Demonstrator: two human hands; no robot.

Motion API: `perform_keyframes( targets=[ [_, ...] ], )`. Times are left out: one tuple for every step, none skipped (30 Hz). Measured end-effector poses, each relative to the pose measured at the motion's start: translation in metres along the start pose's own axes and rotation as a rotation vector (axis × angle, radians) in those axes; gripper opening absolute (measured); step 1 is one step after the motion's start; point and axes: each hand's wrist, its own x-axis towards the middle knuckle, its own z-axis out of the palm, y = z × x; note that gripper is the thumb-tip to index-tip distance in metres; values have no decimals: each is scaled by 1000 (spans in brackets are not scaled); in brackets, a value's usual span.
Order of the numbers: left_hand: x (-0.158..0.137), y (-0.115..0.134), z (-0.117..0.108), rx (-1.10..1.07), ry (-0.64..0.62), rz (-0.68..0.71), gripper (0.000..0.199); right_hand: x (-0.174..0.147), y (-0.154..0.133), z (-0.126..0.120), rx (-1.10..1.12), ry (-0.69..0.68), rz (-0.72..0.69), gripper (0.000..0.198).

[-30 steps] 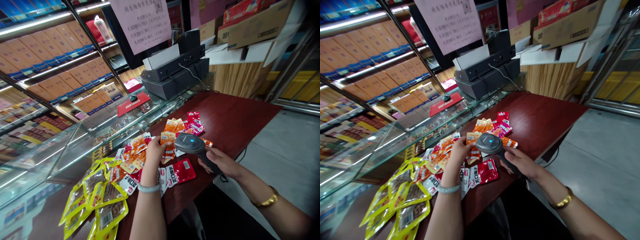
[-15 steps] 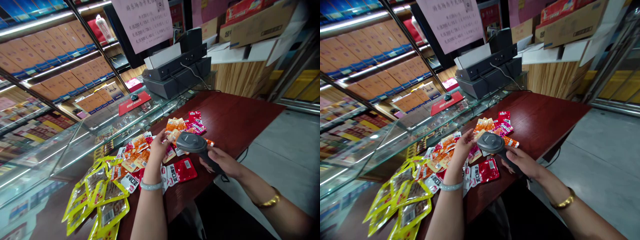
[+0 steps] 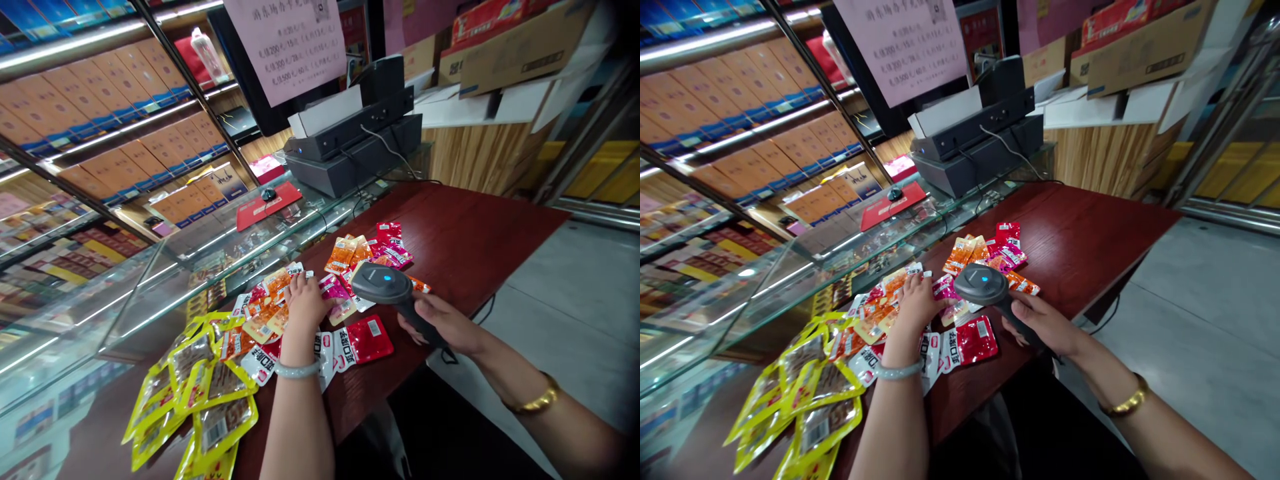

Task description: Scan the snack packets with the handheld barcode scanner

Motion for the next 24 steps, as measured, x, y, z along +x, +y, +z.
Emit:
perform_keyframes(
  targets=[
    [0,1,0,-7,18,11,72,0,0,0,-3,-2,-1,56],
    [0,1,-1,-19,44,15,72,0,0,0,-6,-6,-1,56],
    [1,1,-2,-44,70,10,71,0,0,-1,-10,-9,-1,55],
    [2,1,-3,-91,91,-13,68,0,0,-1,-12,-11,0,54],
    [3,1,-4,-160,109,-51,64,0,0,-1,-15,-12,0,54],
    [4,-1,-6,-251,126,-98,59,0,-1,0,-18,-12,0,54],
    [5,-2,-7,-359,146,-143,54,0,-1,0,-22,-11,-1,54],
    [7,-5,-9,-473,173,-182,49,0,-1,0,-27,-9,-3,55],
    [8,-7,-10,-580,210,-209,45,0,-1,0,-33,-7,-4,57],
    [9,-9,-11,-674,256,-224,43,1,-1,0,-38,-5,-4,58],
    [10,-11,-12,-751,301,-229,41,1,-1,0,-39,-3,-3,58],
    [11,-12,-13,-810,342,-229,40,1,-1,0,-34,0,-2,58],
    [11,-12,-14,-849,373,-231,41,2,0,0,-25,4,-1,57],
    [11,-12,-14,-874,398,-232,41,2,0,0,-14,7,0,57],
    [10,-12,-15,-887,420,-232,41,2,0,0,-4,8,2,56],
    [10,-11,-16,-890,438,-233,40,2,0,1,3,11,3,56],
    [9,-10,-17,-884,453,-233,38,2,0,1,4,12,5,56],
    [9,-10,-18,-875,464,-233,35,2,0,1,1,12,8,56],
    [8,-9,-19,-868,470,-235,33,1,0,1,-3,13,10,56],
    [8,-9,-19,-866,474,-237,31,1,-1,1,-6,13,12,56],
    [8,-10,-19,-873,476,-239,31,1,-1,1,-7,15,12,55],
    [9,-10,-19,-888,476,-241,32,1,0,1,-8,15,12,54],
    [9,-10,-18,-907,480,-242,34,1,0,1,-8,12,12,54],
    [10,-10,-16,-929,481,-240,37,1,1,0,-7,8,12,53]
  ],
)
